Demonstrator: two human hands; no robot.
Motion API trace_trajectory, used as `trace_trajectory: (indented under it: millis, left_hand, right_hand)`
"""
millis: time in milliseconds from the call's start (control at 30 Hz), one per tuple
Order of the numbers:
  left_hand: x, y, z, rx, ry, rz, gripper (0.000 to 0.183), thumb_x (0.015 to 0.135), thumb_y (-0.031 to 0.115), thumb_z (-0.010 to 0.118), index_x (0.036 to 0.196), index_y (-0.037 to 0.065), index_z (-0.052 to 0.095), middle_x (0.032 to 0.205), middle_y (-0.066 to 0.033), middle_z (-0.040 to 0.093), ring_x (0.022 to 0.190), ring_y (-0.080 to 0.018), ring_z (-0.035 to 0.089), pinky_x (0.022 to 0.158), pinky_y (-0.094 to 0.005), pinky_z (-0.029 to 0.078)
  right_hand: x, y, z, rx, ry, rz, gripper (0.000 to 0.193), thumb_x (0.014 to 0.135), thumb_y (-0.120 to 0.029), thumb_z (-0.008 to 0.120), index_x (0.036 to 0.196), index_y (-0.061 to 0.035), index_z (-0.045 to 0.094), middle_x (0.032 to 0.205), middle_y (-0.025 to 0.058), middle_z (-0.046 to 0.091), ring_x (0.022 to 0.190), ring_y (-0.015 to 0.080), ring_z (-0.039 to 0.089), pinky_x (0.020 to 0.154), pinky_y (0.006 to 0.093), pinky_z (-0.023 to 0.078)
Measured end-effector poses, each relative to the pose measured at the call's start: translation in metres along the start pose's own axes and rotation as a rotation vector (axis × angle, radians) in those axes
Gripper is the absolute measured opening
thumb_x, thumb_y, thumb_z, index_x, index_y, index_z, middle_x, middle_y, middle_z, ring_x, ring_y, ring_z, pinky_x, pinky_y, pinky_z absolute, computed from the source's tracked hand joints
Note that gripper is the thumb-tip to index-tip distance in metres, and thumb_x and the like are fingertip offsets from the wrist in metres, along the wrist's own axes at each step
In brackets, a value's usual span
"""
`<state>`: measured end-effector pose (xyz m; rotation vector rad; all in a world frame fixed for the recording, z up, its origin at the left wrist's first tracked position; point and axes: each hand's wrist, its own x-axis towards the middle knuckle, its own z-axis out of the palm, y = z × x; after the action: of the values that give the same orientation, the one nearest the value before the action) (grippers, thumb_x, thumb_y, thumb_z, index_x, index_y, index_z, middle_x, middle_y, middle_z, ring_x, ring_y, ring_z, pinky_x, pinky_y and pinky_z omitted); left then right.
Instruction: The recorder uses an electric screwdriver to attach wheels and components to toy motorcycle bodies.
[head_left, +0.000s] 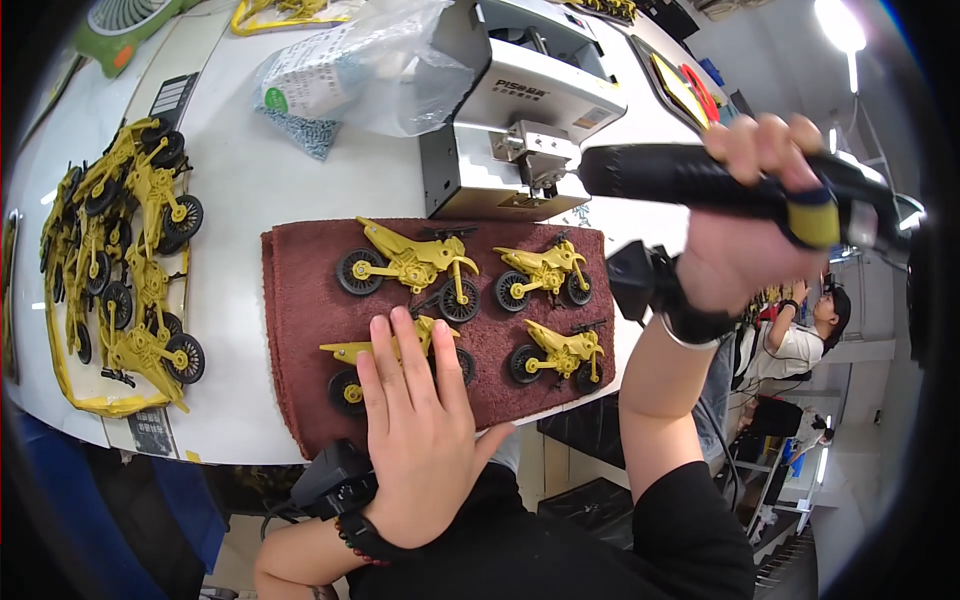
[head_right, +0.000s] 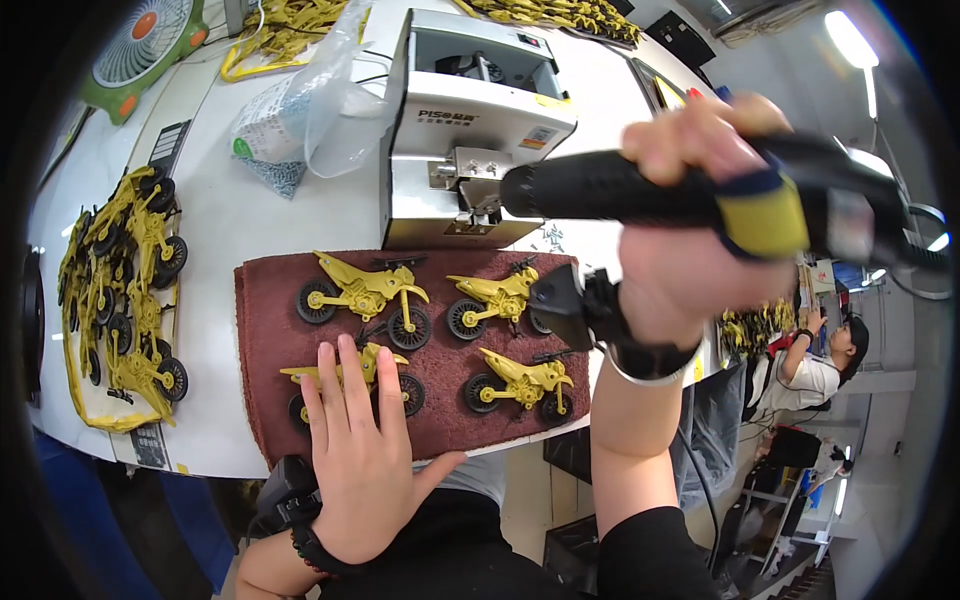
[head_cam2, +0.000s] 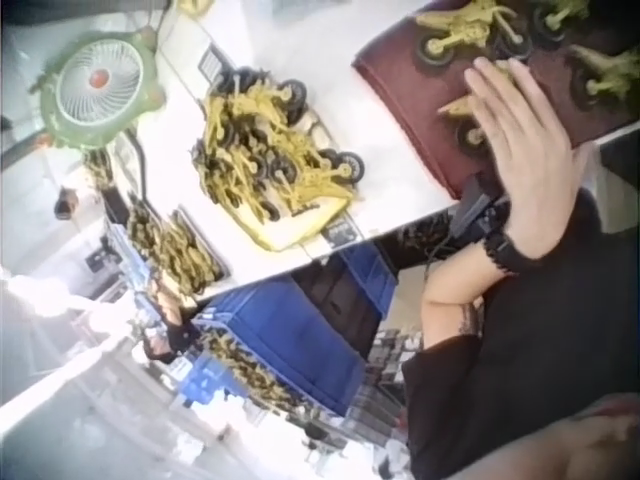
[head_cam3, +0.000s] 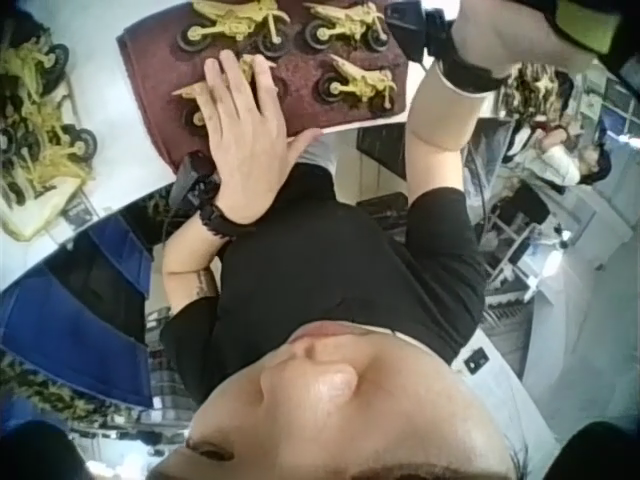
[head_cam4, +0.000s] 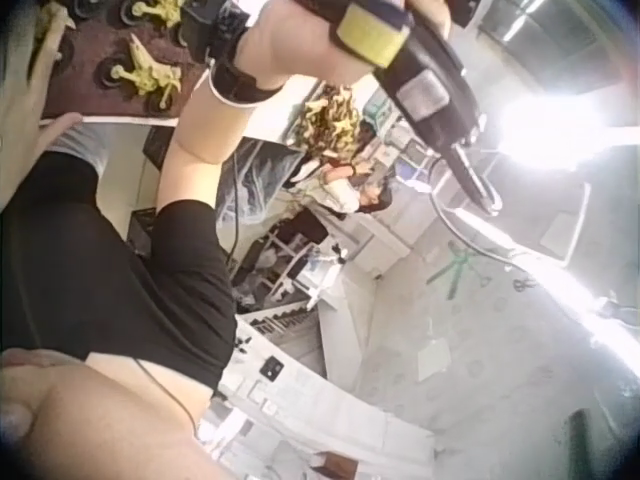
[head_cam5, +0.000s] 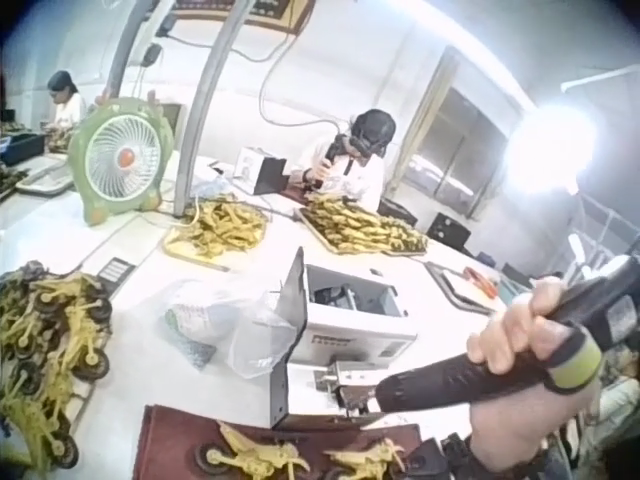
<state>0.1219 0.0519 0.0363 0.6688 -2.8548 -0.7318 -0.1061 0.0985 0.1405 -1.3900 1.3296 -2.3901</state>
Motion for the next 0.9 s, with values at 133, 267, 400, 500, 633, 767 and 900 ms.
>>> trace_trajectory:
  millis: [133,267,400,500,633,767,900]
  left_hand:
    - [0.019,0.025,0.017,-0.038,0.108,0.311,0.073,0.066,0.028,0.073,0.126,-0.002,0.045,0.136,-0.0213,0.036,0.129,-0.0369,0.033,0.104,-0.051,0.028]
    - [0.038,0.035,0.057,-0.04,0.149,0.403,0.054,0.068,0.021,0.071,0.116,0.0,0.054,0.118,-0.0147,0.05,0.115,-0.0299,0.045,0.101,-0.0453,0.033]
    - [0.034,0.03,0.054,-0.13,0.075,0.323,0.043,0.069,0.019,0.071,0.107,0.003,0.06,0.099,-0.0077,0.056,0.097,-0.024,0.052,0.091,-0.0401,0.038]
    - [0.037,0.028,0.048,-0.177,0.081,0.328,0.041,0.069,0.019,0.071,0.106,0.005,0.061,0.097,-0.0068,0.055,0.095,-0.0236,0.051,0.087,-0.039,0.038]
    - [0.037,0.025,0.048,-0.189,0.065,0.316,0.041,0.069,0.019,0.071,0.106,0.006,0.062,0.097,-0.0063,0.055,0.095,-0.0235,0.05,0.087,-0.0391,0.037]
    - [0.039,0.03,0.045,-0.205,0.051,0.329,0.04,0.069,0.019,0.071,0.106,0.006,0.063,0.096,-0.0064,0.055,0.094,-0.0235,0.05,0.086,-0.0388,0.037]
    - [0.038,0.029,0.045,-0.191,0.054,0.325,0.04,0.069,0.018,0.071,0.106,0.006,0.063,0.096,-0.0066,0.055,0.094,-0.0235,0.05,0.085,-0.0386,0.037]
  right_hand:
    - [-0.004,0.016,0.0,0.099,-0.029,0.153,0.017,0.074,-0.006,0.056,0.09,-0.0026,0.05,0.067,0.009,0.052,0.056,0.019,0.051,0.062,0.0349,0.043]
    - [-0.031,-0.016,0.0,0.124,-0.101,0.249,0.028,0.073,0.001,0.058,0.096,-0.0084,0.046,0.069,0.0043,0.049,0.055,0.0166,0.049,0.059,0.0346,0.042]
    - [-0.074,-0.071,-0.024,0.098,-0.086,0.234,0.031,0.072,-0.004,0.069,0.088,-0.009,0.042,0.069,0.0032,0.051,0.056,0.0151,0.051,0.059,0.0323,0.045]
    - [-0.097,-0.084,-0.031,0.031,-0.119,0.287,0.029,0.071,-0.005,0.071,0.086,-0.008,0.046,0.067,0.0042,0.055,0.055,0.0167,0.055,0.057,0.0324,0.047]
    - [-0.117,-0.068,-0.028,0.022,-0.085,0.323,0.03,0.069,-0.005,0.074,0.084,-0.0072,0.049,0.065,0.0033,0.056,0.052,0.0167,0.056,0.054,0.0312,0.046]
    - [-0.118,-0.074,-0.028,-0.053,-0.138,0.32,0.025,0.068,-0.004,0.073,0.079,-0.0072,0.051,0.063,0.003,0.056,0.052,0.0162,0.056,0.054,0.0307,0.047]
    - [-0.117,-0.073,-0.026,-0.074,-0.179,0.354,0.023,0.068,-0.003,0.073,0.077,-0.0069,0.052,0.063,0.0034,0.057,0.051,0.0161,0.056,0.054,0.0308,0.047]
